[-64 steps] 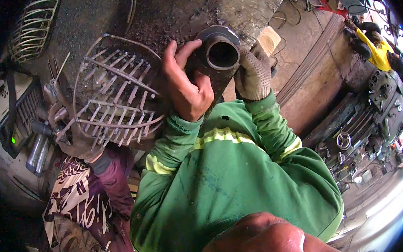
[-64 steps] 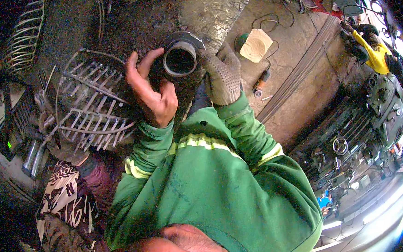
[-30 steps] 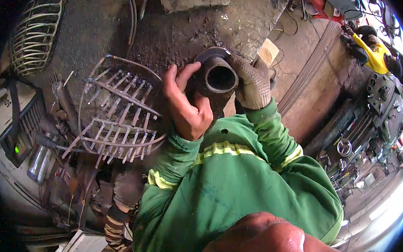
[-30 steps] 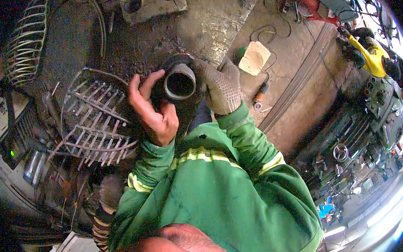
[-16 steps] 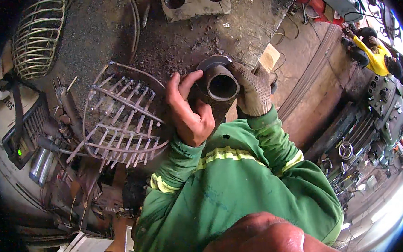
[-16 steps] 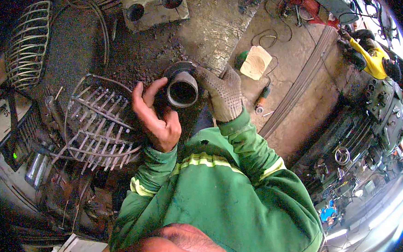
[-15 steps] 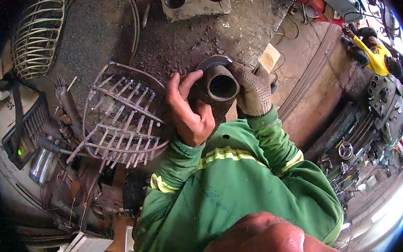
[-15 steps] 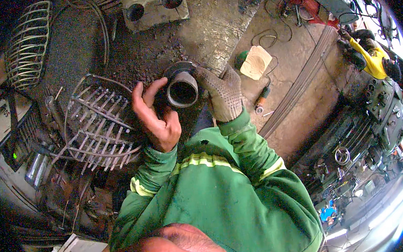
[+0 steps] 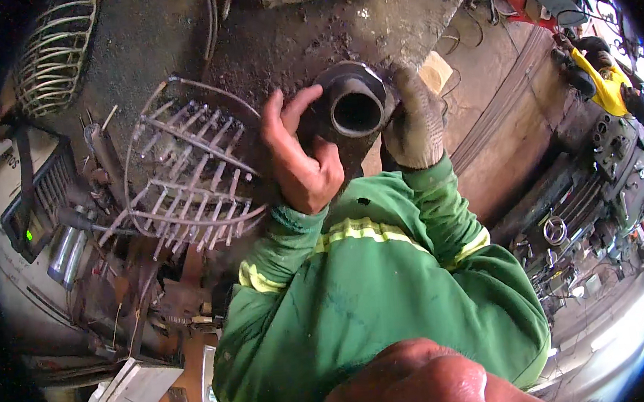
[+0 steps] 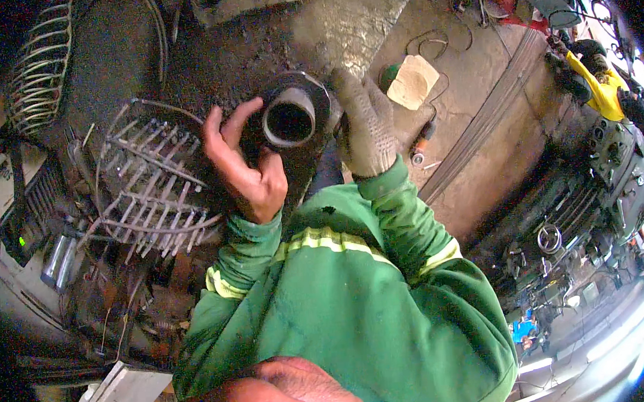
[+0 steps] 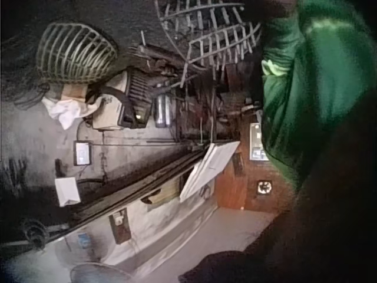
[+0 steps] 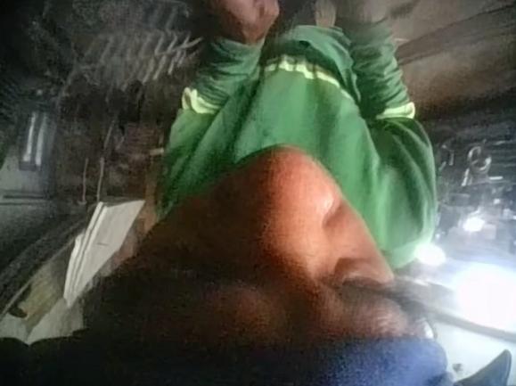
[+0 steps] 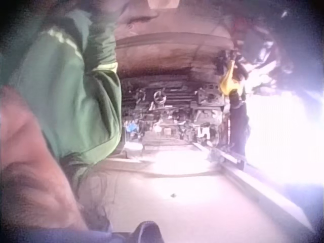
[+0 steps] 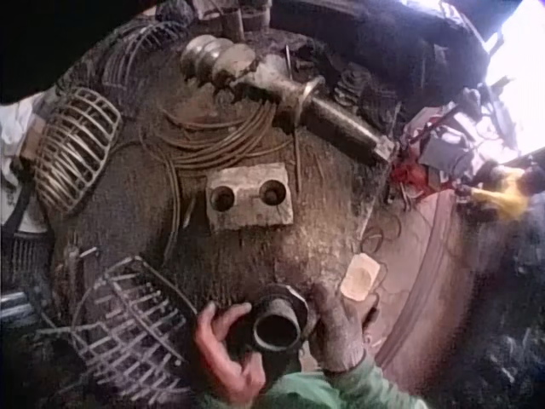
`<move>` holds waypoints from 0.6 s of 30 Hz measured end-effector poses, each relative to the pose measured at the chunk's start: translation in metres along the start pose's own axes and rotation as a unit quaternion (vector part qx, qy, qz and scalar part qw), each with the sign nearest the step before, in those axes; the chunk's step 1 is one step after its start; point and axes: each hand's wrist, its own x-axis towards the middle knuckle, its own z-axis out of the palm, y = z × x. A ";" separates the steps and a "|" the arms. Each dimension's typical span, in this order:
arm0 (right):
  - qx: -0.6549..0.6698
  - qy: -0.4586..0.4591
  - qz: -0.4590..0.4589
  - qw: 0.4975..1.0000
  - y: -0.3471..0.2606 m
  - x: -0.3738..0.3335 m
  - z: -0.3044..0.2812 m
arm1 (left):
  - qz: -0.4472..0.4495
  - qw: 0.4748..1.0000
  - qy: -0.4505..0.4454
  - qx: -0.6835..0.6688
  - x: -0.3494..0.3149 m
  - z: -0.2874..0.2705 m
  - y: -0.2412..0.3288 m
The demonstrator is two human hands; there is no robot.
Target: The person positions a small metal collar onto a larger metal structure while another person holds the structure in place. They check the fit and alignment by hand.
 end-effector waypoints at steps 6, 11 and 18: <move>-0.032 -0.003 -0.027 0.999 0.043 0.002 -0.053 | 0.036 0.999 -0.006 0.016 0.003 -0.001 -0.002; 0.145 0.010 0.049 0.988 0.057 -0.052 -0.035 | 0.087 0.996 0.015 0.014 0.005 0.000 -0.008; 0.015 -0.051 0.088 0.995 0.063 -0.106 0.004 | 0.103 0.994 0.021 -0.029 -0.001 -0.007 -0.014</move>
